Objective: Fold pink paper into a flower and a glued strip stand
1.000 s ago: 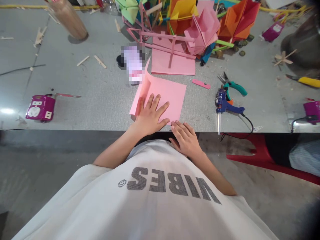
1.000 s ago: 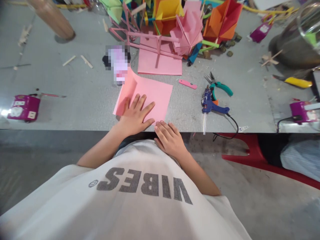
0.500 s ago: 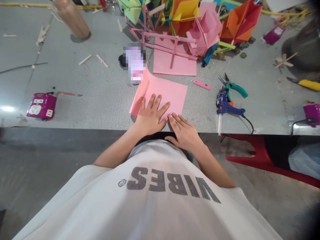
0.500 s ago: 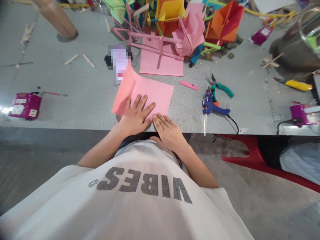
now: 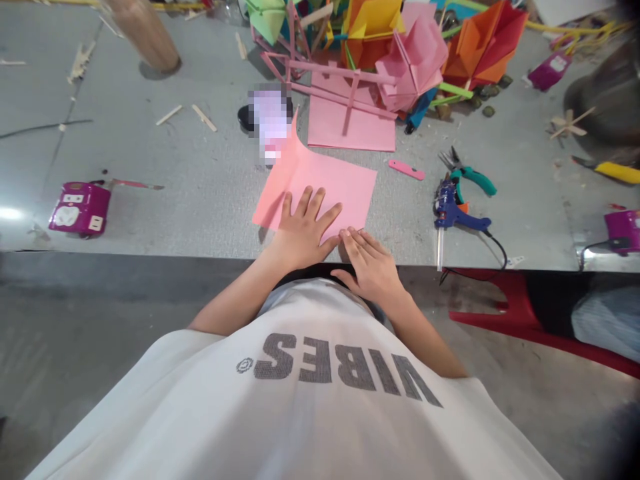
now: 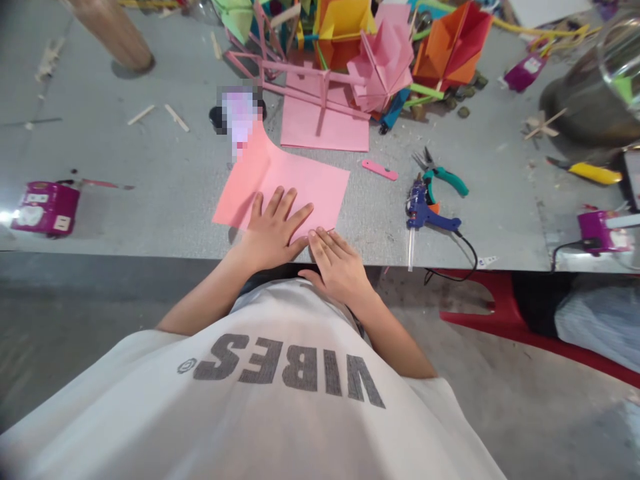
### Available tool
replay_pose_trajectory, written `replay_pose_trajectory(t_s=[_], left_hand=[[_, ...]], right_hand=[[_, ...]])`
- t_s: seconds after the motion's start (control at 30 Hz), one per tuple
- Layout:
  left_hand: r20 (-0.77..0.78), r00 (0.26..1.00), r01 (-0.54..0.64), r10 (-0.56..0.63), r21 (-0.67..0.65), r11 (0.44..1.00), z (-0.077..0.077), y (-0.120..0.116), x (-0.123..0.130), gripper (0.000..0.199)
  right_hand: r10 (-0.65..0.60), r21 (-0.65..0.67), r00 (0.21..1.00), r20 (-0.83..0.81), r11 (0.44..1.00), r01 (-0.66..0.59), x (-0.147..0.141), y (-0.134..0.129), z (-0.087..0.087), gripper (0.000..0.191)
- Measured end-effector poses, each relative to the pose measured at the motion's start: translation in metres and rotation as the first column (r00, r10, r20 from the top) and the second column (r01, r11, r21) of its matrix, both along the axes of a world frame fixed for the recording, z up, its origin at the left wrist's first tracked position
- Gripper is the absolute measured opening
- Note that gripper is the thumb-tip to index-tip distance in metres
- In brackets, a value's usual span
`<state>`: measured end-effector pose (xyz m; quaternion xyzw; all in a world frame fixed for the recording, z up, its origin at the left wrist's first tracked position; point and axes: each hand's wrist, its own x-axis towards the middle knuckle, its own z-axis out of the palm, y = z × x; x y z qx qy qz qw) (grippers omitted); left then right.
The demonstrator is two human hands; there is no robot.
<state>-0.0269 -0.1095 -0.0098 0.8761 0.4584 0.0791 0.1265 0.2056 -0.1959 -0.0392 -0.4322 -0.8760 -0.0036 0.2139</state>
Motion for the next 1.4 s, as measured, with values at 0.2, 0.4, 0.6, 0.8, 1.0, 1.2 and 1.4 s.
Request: replay_pose_trajectory(t_s=[0.2, 0.4, 0.6, 0.8, 1.0, 1.2, 1.4], left_hand=[[0.057, 0.996, 0.067, -0.067, 0.01, 0.998, 0.009, 0.0, -0.005, 0.059], [0.106, 0.959, 0.268, -0.264, -0.022, 0.963, 0.016, 0.009, -0.018, 0.046], [0.157, 0.956, 0.255, -0.247, -0.031, 0.966, 0.002, 0.017, -0.024, 0.047], [0.211, 0.95, 0.239, -0.228, -0.03, 0.97, -0.004, 0.015, -0.024, 0.052], [0.259, 0.945, 0.21, -0.2, -0.012, 0.978, -0.006, 0.013, -0.026, 0.059], [0.265, 0.949, 0.203, -0.169, -0.103, 0.974, 0.002, 0.015, -0.027, 0.062], [0.306, 0.938, 0.201, -0.164, -0.093, 0.975, 0.0, 0.015, -0.032, 0.073]], right_hand=[[-0.047, -0.044, 0.999, 0.024, 0.998, 0.048, -0.002, -0.008, -0.004, 0.088], [-0.074, -0.11, 0.997, 0.037, 0.991, 0.078, 0.0, -0.015, 0.0, 0.086], [-0.063, -0.122, 0.996, 0.057, 0.99, 0.07, -0.003, -0.007, 0.002, 0.085], [0.005, -0.124, 0.993, 0.122, 0.992, 0.01, -0.006, 0.008, 0.01, 0.081], [0.05, -0.21, 0.99, 0.13, 0.978, -0.022, -0.007, 0.017, 0.015, 0.092], [0.064, -0.263, 0.989, 0.134, 0.965, -0.027, -0.014, 0.032, 0.02, 0.108], [0.055, -0.279, 0.989, 0.135, 0.96, -0.016, -0.017, 0.039, 0.024, 0.108]])
